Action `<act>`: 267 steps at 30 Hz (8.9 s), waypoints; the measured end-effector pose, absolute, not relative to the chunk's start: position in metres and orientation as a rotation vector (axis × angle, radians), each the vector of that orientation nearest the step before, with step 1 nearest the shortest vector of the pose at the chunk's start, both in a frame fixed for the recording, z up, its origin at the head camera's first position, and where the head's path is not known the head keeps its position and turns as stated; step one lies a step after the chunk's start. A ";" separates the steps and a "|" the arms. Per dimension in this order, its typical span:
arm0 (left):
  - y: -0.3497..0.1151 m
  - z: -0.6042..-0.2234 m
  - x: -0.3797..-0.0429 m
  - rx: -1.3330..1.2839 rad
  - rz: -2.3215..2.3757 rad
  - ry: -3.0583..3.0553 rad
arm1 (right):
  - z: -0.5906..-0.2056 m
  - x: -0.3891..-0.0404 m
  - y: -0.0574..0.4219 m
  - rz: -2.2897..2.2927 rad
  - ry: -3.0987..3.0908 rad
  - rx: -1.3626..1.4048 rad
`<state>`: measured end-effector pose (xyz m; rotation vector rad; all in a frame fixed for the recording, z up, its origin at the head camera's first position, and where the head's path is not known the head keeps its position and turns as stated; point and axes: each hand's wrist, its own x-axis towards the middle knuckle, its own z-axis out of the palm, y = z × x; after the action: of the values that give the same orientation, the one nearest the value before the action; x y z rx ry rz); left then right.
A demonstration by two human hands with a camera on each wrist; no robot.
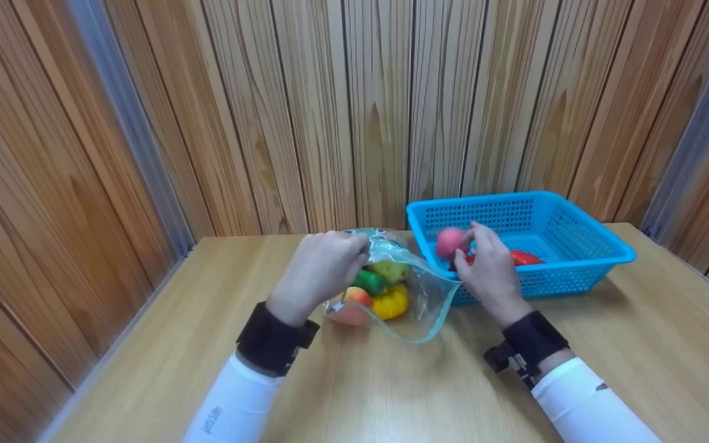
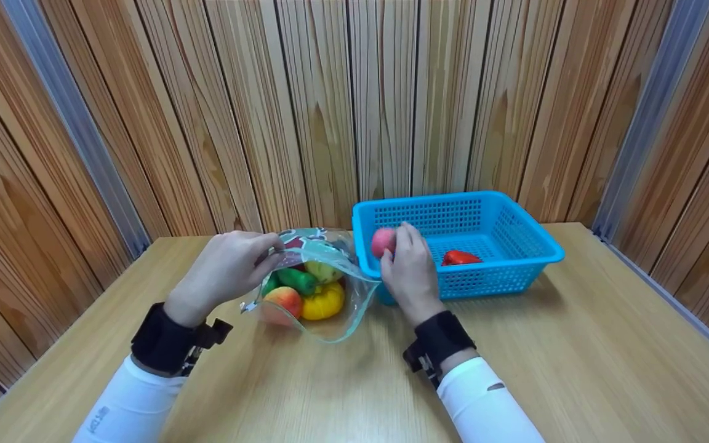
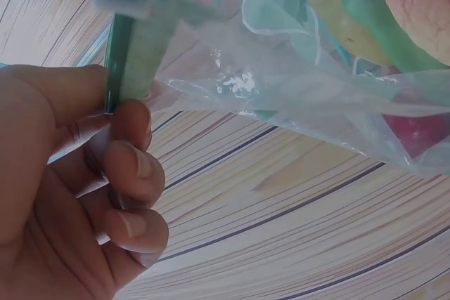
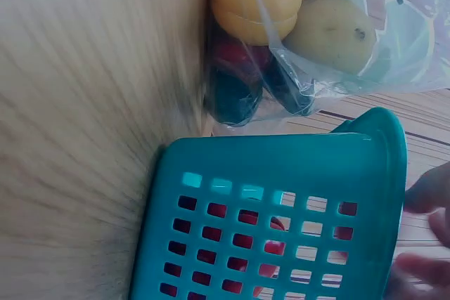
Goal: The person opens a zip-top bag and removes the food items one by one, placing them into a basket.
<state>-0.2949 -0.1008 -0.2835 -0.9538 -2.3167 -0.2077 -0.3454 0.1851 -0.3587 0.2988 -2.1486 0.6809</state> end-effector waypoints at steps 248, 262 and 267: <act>-0.088 -0.281 -0.284 -0.858 -0.099 -2.495 | -0.369 -0.358 0.197 0.816 -2.053 0.260; -0.089 -0.281 -0.282 -0.843 -0.109 -2.512 | -0.371 -0.354 0.195 0.652 -2.118 0.274; -0.089 -0.281 -0.283 -0.851 -0.125 -2.515 | -0.357 -0.346 0.183 0.686 -1.868 0.403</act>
<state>-0.2832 -0.0892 -0.2806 -0.8508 -2.5149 -0.1246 -0.3458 0.1833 -0.3569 0.4034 -1.8676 0.6863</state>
